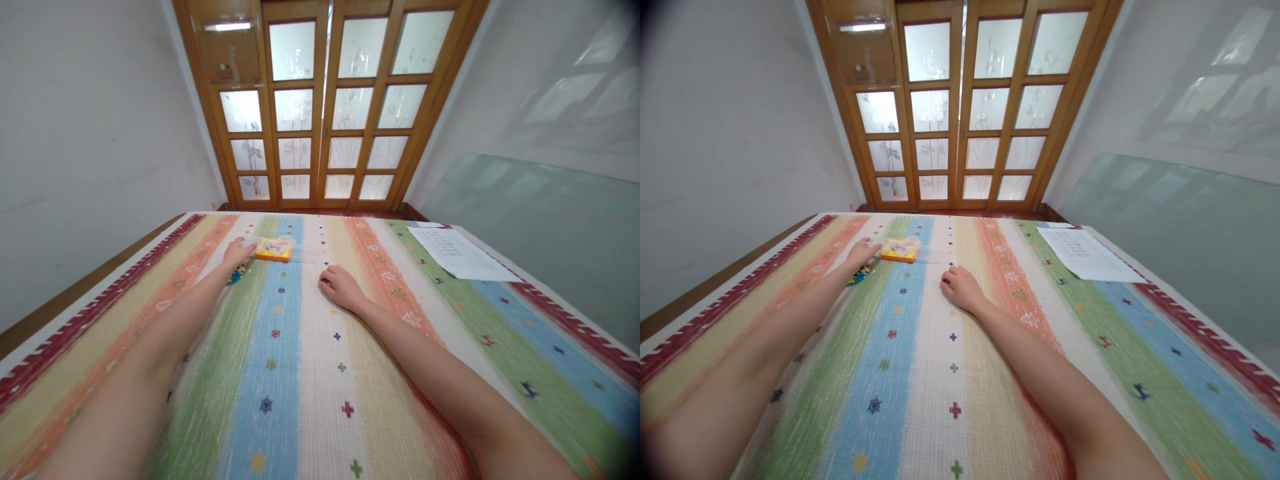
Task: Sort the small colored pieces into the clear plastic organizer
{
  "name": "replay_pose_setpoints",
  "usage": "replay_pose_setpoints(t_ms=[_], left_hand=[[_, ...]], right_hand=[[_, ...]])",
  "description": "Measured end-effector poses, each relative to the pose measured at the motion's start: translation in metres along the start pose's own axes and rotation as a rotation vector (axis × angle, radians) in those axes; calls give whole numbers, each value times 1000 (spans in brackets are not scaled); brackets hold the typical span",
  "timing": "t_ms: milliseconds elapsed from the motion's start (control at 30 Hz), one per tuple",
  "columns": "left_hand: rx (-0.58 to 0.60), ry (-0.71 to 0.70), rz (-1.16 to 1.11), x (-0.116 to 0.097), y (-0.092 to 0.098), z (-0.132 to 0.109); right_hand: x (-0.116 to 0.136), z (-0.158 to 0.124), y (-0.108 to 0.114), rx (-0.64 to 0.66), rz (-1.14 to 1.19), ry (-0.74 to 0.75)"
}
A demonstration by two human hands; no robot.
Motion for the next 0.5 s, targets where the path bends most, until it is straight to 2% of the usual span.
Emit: replay_pose_setpoints(t_ms=[100, 300, 400, 500], left_hand=[[39, -65, 15, -30, -28, -12], [93, -157, -20, -85, -68, -46], [120, -199, -74, -103, -81, -57], [109, -195, -123, -106, -83, -59]], right_hand=[[0, 0, 0, -3, 0, -3], [-5, -1, 3, -51, 10, -48], [-11, -3, 17, -189, -4, -119], [-19, -6, 33, -343, -38, -195]])
Point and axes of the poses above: each hand's wrist, its own z-axis towards the middle knuckle, its own y-axis out of the back of the hand, x = y × z, the point moved 8 cm from there along z, towards the middle knuckle, and after that the axes turned 3 degrees about x, right-handed, at the moved point
